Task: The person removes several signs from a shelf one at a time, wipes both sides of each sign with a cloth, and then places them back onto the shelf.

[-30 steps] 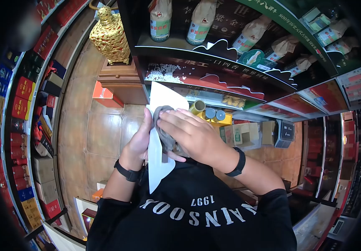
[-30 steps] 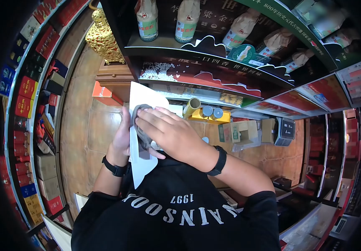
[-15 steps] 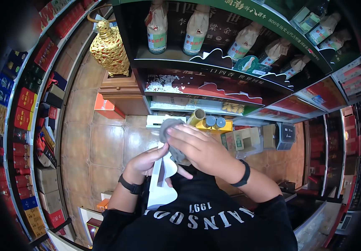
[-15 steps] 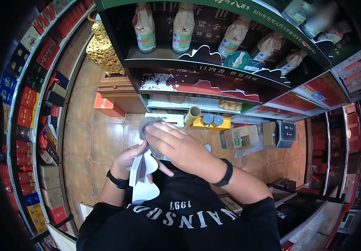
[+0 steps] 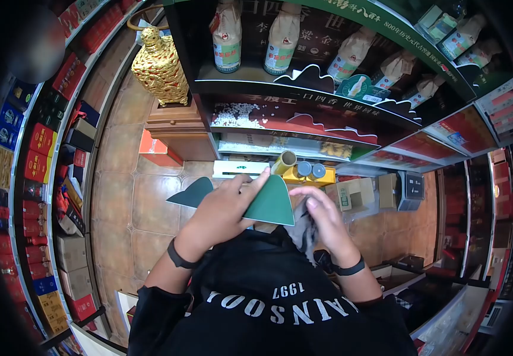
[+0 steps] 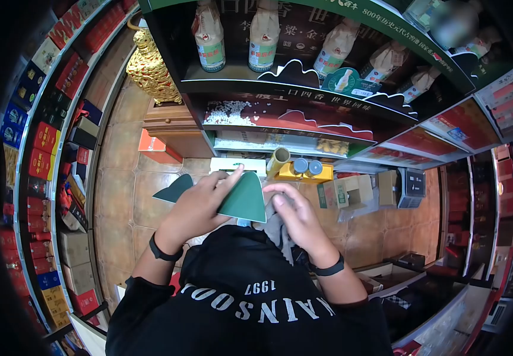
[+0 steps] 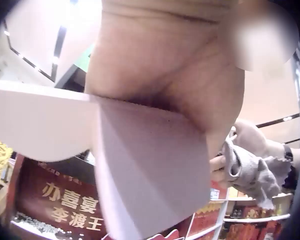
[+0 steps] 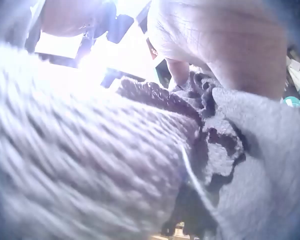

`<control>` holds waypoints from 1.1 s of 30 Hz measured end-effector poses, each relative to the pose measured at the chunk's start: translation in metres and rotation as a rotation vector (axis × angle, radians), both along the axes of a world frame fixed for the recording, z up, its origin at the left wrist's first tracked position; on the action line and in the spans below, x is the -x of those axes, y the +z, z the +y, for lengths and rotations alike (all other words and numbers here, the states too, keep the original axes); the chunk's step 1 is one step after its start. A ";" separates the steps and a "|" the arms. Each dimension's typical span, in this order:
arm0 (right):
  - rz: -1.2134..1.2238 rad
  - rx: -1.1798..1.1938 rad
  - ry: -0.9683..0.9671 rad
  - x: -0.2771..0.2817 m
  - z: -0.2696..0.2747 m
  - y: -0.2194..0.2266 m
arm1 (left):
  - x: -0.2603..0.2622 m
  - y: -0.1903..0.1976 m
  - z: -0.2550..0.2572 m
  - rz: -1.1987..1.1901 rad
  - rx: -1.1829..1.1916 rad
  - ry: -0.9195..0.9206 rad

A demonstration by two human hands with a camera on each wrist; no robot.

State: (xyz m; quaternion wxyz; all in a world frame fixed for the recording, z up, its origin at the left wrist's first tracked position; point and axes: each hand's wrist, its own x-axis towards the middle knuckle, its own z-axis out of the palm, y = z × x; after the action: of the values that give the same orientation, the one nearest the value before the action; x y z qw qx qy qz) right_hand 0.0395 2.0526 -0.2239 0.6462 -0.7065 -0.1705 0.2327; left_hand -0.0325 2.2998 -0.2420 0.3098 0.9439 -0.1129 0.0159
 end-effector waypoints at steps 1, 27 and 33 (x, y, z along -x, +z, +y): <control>-0.015 0.031 -0.029 0.003 0.001 -0.005 | 0.000 -0.007 -0.004 -0.018 -0.034 -0.006; -0.498 0.300 -0.341 0.013 -0.060 -0.032 | -0.048 0.031 0.015 -0.216 -0.107 -0.219; -0.321 0.335 -0.428 0.025 -0.096 -0.066 | -0.112 0.071 0.069 -0.425 -0.140 0.026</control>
State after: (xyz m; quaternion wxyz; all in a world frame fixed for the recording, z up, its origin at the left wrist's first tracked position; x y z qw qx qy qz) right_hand 0.0142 1.9566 -0.2898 0.5200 -0.8507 -0.0773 0.0017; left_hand 0.0797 2.3685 -0.1709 0.2126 0.9399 -0.1644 0.2106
